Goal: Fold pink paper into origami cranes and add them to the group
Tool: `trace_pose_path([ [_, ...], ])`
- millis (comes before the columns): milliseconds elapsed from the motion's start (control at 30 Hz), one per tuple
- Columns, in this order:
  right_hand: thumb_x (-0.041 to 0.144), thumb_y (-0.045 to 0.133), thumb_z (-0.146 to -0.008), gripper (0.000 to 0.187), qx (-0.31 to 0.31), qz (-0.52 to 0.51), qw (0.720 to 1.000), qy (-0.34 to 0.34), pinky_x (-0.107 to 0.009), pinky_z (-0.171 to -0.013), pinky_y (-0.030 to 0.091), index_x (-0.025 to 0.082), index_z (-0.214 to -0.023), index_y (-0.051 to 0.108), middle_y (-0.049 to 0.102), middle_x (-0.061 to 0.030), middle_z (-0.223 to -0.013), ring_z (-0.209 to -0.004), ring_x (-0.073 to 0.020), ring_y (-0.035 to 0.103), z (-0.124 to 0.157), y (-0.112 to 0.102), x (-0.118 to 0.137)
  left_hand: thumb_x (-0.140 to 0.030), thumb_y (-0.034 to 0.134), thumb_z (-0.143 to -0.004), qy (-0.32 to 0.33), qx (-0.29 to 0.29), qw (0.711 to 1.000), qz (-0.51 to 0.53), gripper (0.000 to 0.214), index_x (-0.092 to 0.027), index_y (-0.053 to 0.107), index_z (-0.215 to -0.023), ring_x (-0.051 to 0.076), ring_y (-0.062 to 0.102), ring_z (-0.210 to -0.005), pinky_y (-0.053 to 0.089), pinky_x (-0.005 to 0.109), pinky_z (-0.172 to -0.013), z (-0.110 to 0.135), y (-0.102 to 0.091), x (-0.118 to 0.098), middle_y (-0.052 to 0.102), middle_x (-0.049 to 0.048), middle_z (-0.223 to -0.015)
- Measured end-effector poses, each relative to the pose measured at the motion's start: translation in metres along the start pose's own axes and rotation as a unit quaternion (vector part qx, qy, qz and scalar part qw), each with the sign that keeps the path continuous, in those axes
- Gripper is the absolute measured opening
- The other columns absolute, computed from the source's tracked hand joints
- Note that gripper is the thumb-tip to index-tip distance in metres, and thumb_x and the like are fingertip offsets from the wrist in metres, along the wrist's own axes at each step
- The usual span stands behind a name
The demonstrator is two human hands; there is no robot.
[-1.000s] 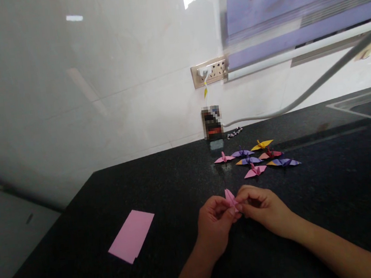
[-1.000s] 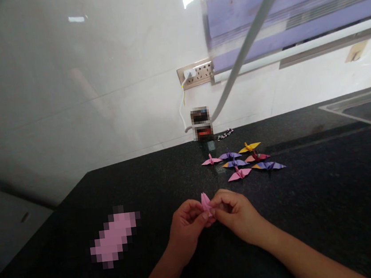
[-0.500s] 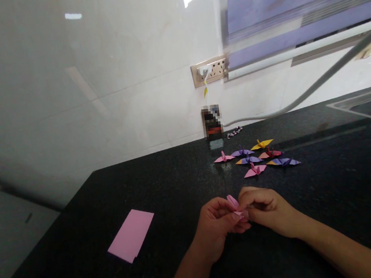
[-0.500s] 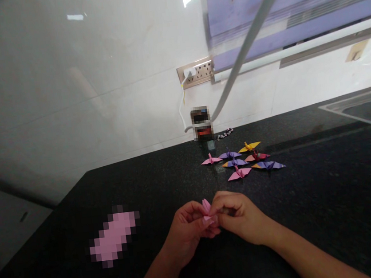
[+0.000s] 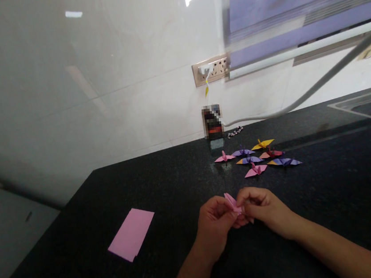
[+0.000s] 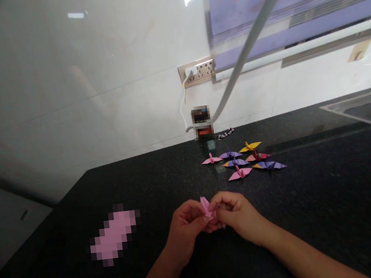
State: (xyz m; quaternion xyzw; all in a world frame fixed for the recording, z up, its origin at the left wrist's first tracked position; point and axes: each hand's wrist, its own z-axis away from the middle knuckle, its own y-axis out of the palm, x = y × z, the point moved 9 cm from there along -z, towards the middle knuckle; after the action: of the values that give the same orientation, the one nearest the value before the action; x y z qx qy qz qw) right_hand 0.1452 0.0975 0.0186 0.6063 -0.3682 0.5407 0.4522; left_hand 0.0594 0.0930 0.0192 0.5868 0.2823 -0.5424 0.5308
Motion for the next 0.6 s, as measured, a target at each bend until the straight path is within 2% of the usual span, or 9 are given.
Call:
trace_pose_path([
  [167,0.018,0.055,-0.070,0.003,-0.021,-0.053,0.998,0.015,-0.018,-0.044,0.034,0.015,-0.070,0.056,0.052,0.0035,-0.058,-0.046,-0.0053,0.044,0.001,-0.004,-0.009,-0.021,0.063,-0.064,-0.031,0.012,0.999,0.015,0.015,-0.013,0.053,-0.071,0.014,0.060,-0.053,0.044,0.023,-0.051,0.000,0.000,0.007,0.063,0.0026,-0.062],
  [233,0.016,0.055,-0.071,0.003,-0.015,-0.034,0.999,0.002,-0.018,-0.044,0.034,0.015,-0.069,0.056,0.051,0.0032,-0.060,-0.047,-0.0053,0.044,0.001,-0.004,-0.005,-0.023,0.061,-0.065,-0.051,0.023,0.998,0.026,0.016,-0.013,0.053,-0.074,0.015,0.061,-0.057,0.044,0.023,-0.052,-0.001,0.001,0.011,0.063,0.0038,-0.064],
  [333,0.013,0.054,-0.070,0.005,0.003,0.046,0.997,-0.054,-0.019,-0.048,0.037,0.015,-0.068,0.059,0.050,0.0021,-0.064,-0.052,-0.0064,0.046,0.002,-0.003,0.012,-0.030,0.056,-0.069,-0.063,0.019,0.997,0.027,0.019,-0.013,0.051,-0.077,0.016,0.061,-0.060,0.044,0.024,-0.052,-0.002,-0.002,0.015,0.063,0.0053,-0.066],
  [433,0.013,0.053,-0.071,0.008,0.020,0.107,0.990,-0.087,-0.021,-0.054,0.039,0.015,-0.066,0.060,0.051,0.0010,-0.067,-0.058,-0.0085,0.049,0.003,0.000,0.023,-0.032,0.059,-0.068,-0.044,0.003,0.999,0.000,0.021,-0.014,0.049,-0.076,0.014,0.060,-0.057,0.044,0.024,-0.053,-0.004,-0.006,0.013,0.062,0.0033,-0.063],
  [600,0.025,0.050,-0.076,0.012,0.022,0.062,0.998,-0.022,-0.021,-0.050,0.040,0.015,-0.080,0.057,0.053,0.0008,-0.066,-0.053,-0.0077,0.048,0.000,-0.001,0.011,-0.025,0.058,-0.070,0.017,0.018,0.998,-0.057,0.015,-0.015,0.048,-0.075,0.012,0.056,-0.060,0.043,0.025,-0.060,-0.004,-0.005,0.002,0.058,0.0009,-0.066],
])
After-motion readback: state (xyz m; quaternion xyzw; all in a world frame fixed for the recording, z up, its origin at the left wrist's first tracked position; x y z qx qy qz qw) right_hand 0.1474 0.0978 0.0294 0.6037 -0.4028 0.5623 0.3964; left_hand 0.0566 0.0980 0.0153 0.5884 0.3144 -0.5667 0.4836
